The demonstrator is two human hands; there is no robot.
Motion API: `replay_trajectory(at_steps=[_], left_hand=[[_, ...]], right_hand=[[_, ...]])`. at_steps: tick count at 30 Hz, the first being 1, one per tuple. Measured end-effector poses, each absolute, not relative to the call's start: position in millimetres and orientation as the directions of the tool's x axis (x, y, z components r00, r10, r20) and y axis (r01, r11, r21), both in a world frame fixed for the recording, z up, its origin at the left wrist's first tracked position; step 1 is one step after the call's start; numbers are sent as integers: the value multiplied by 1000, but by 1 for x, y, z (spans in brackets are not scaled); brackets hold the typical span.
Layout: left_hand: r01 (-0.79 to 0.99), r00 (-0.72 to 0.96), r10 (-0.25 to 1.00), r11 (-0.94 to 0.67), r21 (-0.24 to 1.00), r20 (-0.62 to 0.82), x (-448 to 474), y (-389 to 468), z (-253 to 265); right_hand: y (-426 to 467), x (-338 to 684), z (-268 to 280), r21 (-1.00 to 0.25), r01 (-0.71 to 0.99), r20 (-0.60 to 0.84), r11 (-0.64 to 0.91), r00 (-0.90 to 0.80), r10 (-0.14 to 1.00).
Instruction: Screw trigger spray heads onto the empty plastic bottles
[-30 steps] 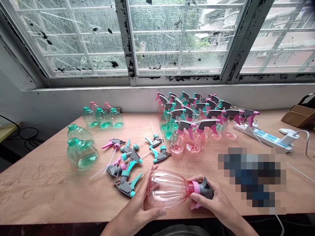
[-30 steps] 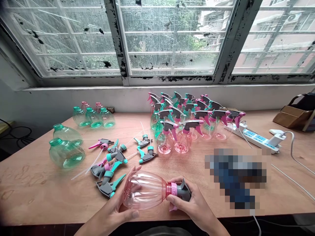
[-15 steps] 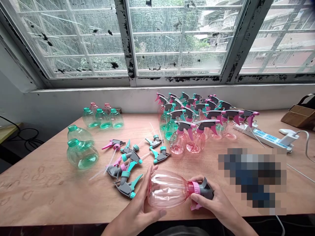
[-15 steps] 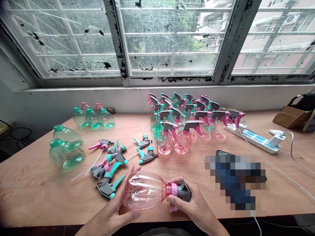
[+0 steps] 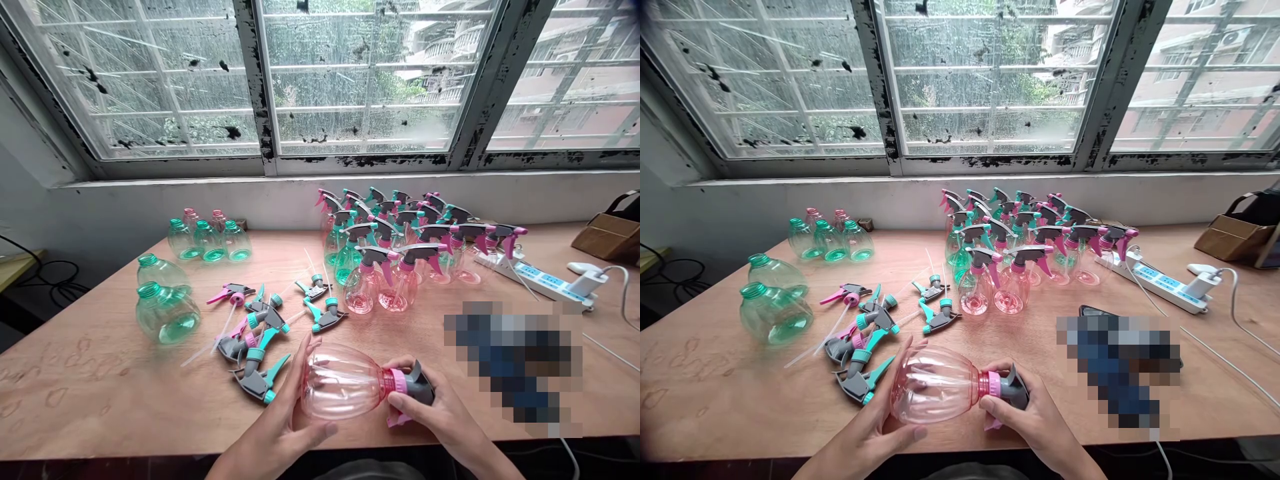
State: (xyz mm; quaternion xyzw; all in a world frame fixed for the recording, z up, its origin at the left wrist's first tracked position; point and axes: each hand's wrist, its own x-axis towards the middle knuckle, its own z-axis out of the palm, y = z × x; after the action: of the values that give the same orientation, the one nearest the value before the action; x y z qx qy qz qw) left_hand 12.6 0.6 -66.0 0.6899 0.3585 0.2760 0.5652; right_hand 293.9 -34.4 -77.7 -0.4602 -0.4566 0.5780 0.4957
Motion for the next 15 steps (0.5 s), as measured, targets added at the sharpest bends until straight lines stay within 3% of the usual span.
replay_trajectory(at_steps=[4,10,15], left_hand=[[159,593,805,-137,978,17,12,0,-68],[120,592,805,-44,992,-36,12,-1,-66],[180,577,816,-88,980,-32,13,1,-65]], right_hand=[[-34,293,-78,-981,-166,-84,-97,-86,993],[-35,293,-76,-980,-178,-78,-91,-78,994],[-34,293,-78,-979,-180,-89,-100,-73,993]])
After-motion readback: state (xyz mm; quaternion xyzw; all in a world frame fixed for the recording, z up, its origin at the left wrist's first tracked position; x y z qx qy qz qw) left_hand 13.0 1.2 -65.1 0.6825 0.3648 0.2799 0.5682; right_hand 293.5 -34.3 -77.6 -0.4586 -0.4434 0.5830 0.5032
